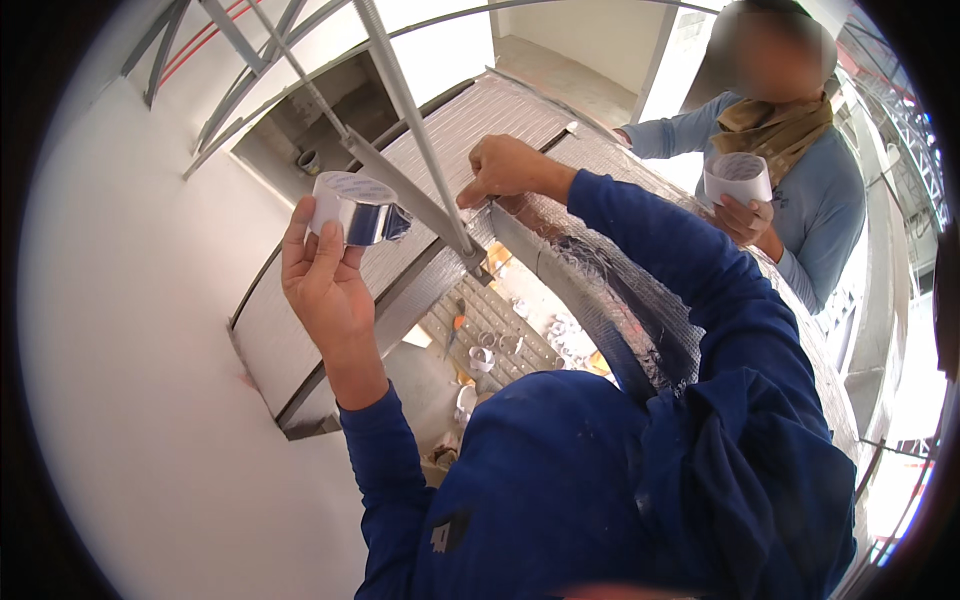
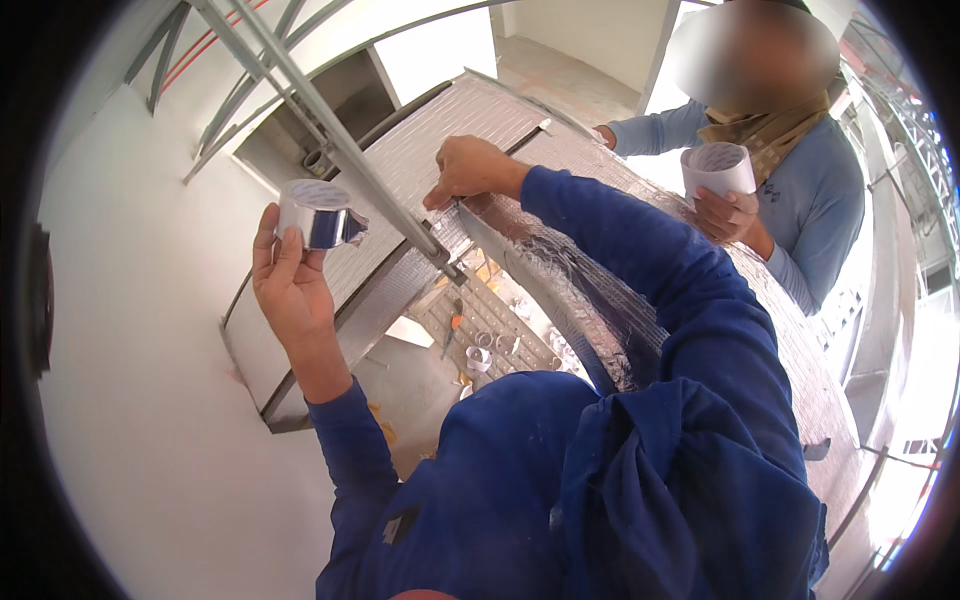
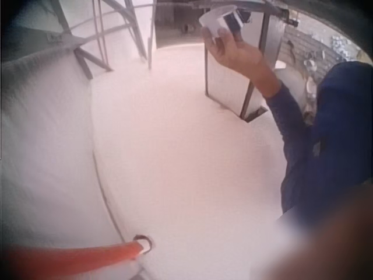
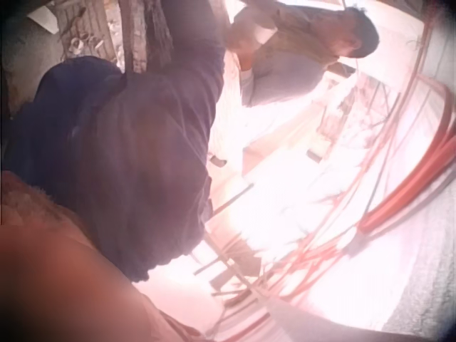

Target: The person applies silver duct tape to the seams of a large curved metal duct. They repeatedly pull tape from a roll, press it along the seam, and smooth it down. A coworker stands nearby and also handles tape.

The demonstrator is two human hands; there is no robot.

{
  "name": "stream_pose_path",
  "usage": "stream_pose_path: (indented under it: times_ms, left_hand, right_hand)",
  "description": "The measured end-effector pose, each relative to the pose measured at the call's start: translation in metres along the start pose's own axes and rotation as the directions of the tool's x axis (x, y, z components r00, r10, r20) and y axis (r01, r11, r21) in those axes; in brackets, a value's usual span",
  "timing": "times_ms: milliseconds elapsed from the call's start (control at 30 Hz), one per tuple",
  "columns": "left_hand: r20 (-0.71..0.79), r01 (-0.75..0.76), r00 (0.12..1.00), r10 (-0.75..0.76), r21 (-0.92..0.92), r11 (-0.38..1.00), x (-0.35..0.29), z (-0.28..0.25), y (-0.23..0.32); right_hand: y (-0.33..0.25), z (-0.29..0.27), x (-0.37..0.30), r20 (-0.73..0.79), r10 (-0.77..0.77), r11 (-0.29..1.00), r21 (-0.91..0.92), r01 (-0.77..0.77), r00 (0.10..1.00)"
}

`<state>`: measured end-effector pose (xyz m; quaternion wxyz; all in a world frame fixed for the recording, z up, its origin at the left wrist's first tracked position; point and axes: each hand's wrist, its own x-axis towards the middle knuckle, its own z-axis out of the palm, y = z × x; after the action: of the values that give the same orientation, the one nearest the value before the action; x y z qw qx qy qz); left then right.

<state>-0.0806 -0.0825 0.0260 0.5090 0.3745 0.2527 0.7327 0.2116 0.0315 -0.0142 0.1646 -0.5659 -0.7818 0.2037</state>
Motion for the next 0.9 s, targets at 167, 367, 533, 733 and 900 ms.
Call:
stream_pose_path:
  times_ms: [167, 367, 533, 733, 900]
  left_hand:
    - [-0.012, 0.095, 0.995, -0.097, -0.102, 0.990, -0.015, -0.025, 0.005]
    - [-0.041, 0.254, 0.964, -0.264, -0.168, 0.953, -0.043, -0.051, 0.009]
    - [-0.090, 0.357, 0.917, -0.388, -0.242, 0.902, -0.072, -0.052, 0.005]
    - [-0.051, 0.519, 0.830, -0.556, -0.295, 0.802, -0.105, -0.050, -0.006]
    - [0.059, 0.576, 0.799, -0.599, -0.362, 0.733, -0.116, -0.039, -0.025]
  right_hand:
    - [-0.003, 0.001, -0.009, -0.257, -0.028, 0.996, 0.080, 0.050, 0.966]
    - [-0.047, -0.024, -0.087, -0.521, -0.186, 0.955, 0.104, 0.278, 0.833]
    - [-0.097, -0.013, -0.154, -0.407, -0.493, 0.790, 0.161, 0.591, 0.769]
    - [-0.117, 0.020, -0.187, -0.257, -0.512, 0.760, 0.309, 0.572, 0.820]
    - [-0.108, 0.037, -0.194, -0.246, -0.532, 0.746, 0.316, 0.586, 0.810]
